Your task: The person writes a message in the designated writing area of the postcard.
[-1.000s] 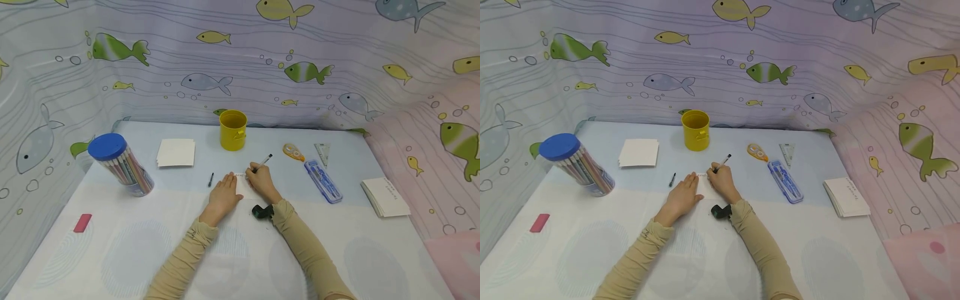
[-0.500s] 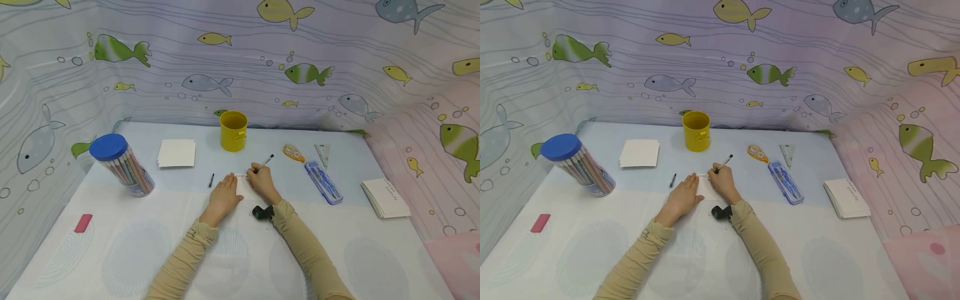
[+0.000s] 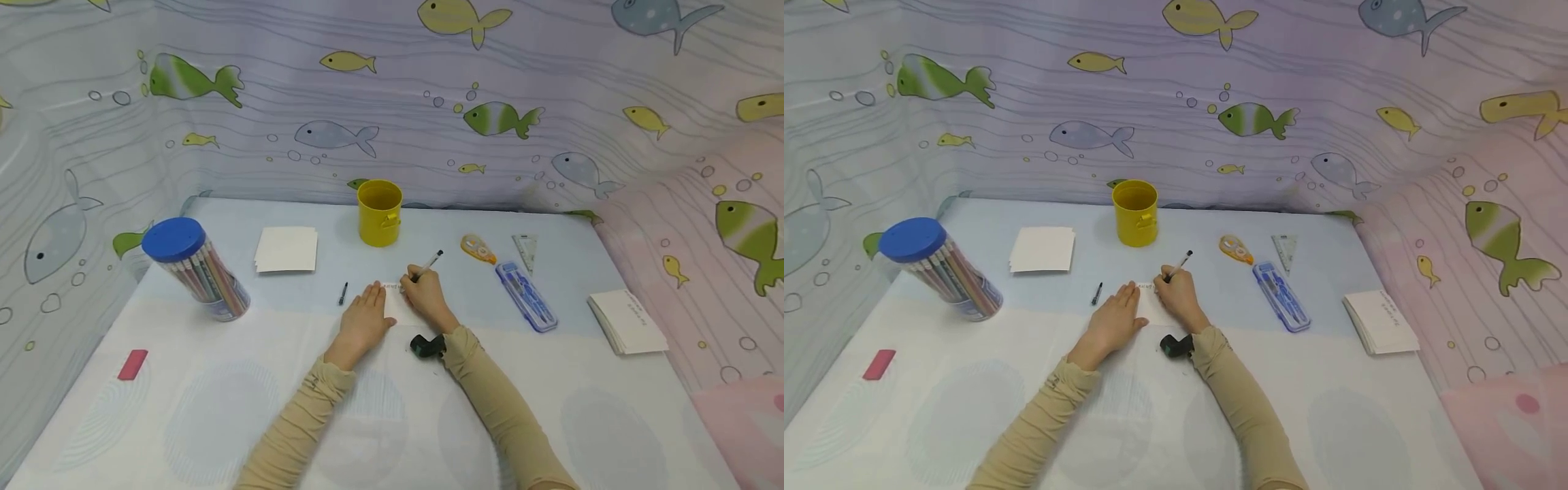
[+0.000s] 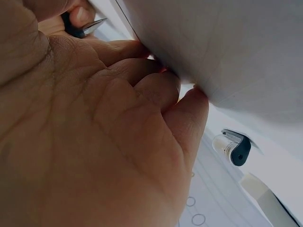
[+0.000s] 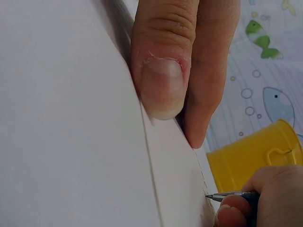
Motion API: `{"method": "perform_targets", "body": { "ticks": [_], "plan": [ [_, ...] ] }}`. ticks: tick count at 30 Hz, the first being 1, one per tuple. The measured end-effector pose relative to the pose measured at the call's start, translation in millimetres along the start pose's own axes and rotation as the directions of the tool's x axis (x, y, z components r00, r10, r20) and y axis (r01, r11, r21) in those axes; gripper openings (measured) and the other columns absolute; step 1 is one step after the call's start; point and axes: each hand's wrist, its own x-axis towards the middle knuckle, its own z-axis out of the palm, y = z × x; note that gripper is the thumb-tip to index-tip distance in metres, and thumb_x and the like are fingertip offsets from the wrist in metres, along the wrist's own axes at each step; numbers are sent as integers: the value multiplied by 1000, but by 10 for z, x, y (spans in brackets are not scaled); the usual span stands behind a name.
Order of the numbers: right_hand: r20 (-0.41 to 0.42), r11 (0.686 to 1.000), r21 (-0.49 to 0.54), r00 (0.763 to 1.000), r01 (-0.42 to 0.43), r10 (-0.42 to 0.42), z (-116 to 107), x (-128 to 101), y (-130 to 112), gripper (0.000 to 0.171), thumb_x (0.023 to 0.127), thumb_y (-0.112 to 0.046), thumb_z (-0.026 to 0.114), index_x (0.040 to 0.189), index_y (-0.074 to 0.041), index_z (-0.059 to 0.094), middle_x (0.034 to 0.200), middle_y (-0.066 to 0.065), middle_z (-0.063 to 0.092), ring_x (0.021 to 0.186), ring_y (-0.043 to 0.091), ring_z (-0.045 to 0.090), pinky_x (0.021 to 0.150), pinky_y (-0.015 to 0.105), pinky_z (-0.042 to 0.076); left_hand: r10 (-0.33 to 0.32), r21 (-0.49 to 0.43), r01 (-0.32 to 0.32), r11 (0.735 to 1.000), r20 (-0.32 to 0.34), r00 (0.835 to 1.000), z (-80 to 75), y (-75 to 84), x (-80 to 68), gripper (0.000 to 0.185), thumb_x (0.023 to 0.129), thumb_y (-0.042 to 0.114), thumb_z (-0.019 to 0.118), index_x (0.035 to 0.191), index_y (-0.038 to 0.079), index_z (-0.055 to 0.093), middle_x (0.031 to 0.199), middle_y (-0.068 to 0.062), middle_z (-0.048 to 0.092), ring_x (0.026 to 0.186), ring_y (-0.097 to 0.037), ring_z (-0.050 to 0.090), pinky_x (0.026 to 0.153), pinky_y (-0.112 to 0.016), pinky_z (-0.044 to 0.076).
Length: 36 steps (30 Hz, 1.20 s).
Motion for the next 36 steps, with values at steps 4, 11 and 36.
{"method": "perform_targets", "body": {
  "ticks": [4, 11, 36],
  "plan": [
    [-1, 1000, -6, 1000, -6, 6, -1, 15, 2, 35, 89, -3, 51, 58, -12, 38, 42, -4, 42, 34, 6, 38, 33, 19, 25, 5, 2, -5, 1000, -2, 1000, -5, -3, 3, 72, 99, 39, 51, 151, -3, 26, 161, -17, 19, 150, -30, 19, 122, -44, 24],
    [20, 1000, -24, 1000, 2, -2, 8, 30, 9, 34, 89, -5, 50, 58, -12, 38, 42, -4, 42, 34, 5, 37, 34, 19, 24, -1, -9, 1, 1000, -8, 1000, -23, -3, -15, 72, 98, 38, 52, 150, -4, 27, 161, -18, 20, 150, -30, 20, 121, -44, 24],
    [21, 1000, -8, 1000, 8, -7, 7, 17, 34, 35, 88, -4, 51, 57, -12, 37, 42, -5, 41, 35, 5, 37, 35, 18, 25, -7, -4, 7, 1000, 0, 1000, 21, -3, 6, 73, 98, 39, 52, 151, -4, 26, 161, -17, 19, 150, -30, 19, 122, -44, 23]
  ]
}}
